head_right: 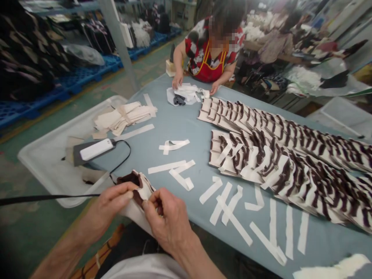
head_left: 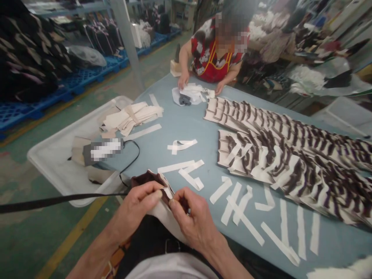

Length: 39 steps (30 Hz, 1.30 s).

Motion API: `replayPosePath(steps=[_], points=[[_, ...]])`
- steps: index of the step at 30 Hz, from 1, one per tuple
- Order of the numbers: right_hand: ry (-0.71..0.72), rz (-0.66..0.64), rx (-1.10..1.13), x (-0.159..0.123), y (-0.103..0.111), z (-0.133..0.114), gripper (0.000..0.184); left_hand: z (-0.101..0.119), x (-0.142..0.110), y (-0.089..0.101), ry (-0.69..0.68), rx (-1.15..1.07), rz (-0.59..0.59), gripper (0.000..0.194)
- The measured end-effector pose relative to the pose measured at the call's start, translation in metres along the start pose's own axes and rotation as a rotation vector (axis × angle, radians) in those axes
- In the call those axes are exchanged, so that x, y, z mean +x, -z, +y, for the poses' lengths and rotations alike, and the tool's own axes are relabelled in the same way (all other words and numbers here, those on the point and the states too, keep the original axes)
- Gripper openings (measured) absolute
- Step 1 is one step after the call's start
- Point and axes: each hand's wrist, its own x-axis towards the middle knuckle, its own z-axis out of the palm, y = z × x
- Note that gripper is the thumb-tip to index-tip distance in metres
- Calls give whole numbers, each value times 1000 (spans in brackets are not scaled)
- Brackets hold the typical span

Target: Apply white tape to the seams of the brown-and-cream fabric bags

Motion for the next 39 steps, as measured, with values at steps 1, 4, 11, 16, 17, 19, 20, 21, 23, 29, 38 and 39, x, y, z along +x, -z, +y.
replayPosePath(steps=[1, 4, 11, 16, 17, 19, 20, 21, 23, 29, 38, 39], points=[[-3, 0, 4, 0, -1, 0, 22, 1, -1, 0, -4, 16, -1, 35], [-13, -14, 7, -2, -3, 1, 24, 1, -3, -2, -7, 58, 29, 27], [-25, -40, -12, -4, -8, 8, 25, 2, -7, -6, -31, 334, 125, 33], [172, 33, -163, 12, 6, 4, 15, 15, -5, -3, -103, 367, 154, 31], [256, 47, -168, 18, 11, 1, 13, 18, -5, -2, -133, 358, 142, 32], [443, -9, -114, 33, 19, -8, 22, 24, -4, 0, -190, 340, 122, 30], [526, -74, -73, 41, 22, -12, 29, 27, -3, 1, -207, 334, 118, 29], [589, -150, -42, 49, 24, -16, 35, 29, -3, 2, -214, 328, 118, 26], [672, -281, -33, 65, 25, -23, 38, 32, -4, 6, -217, 310, 137, 21], [692, -377, -179, 87, 24, -31, 21, 33, -12, 19, -205, 286, 151, 21], [730, -455, -286, 81, 22, -35, 8, 29, -20, 33, -110, 192, 135, 19], [747, -441, -312, 80, 21, -36, 9, 29, -21, 34, -110, 193, 127, 19]])
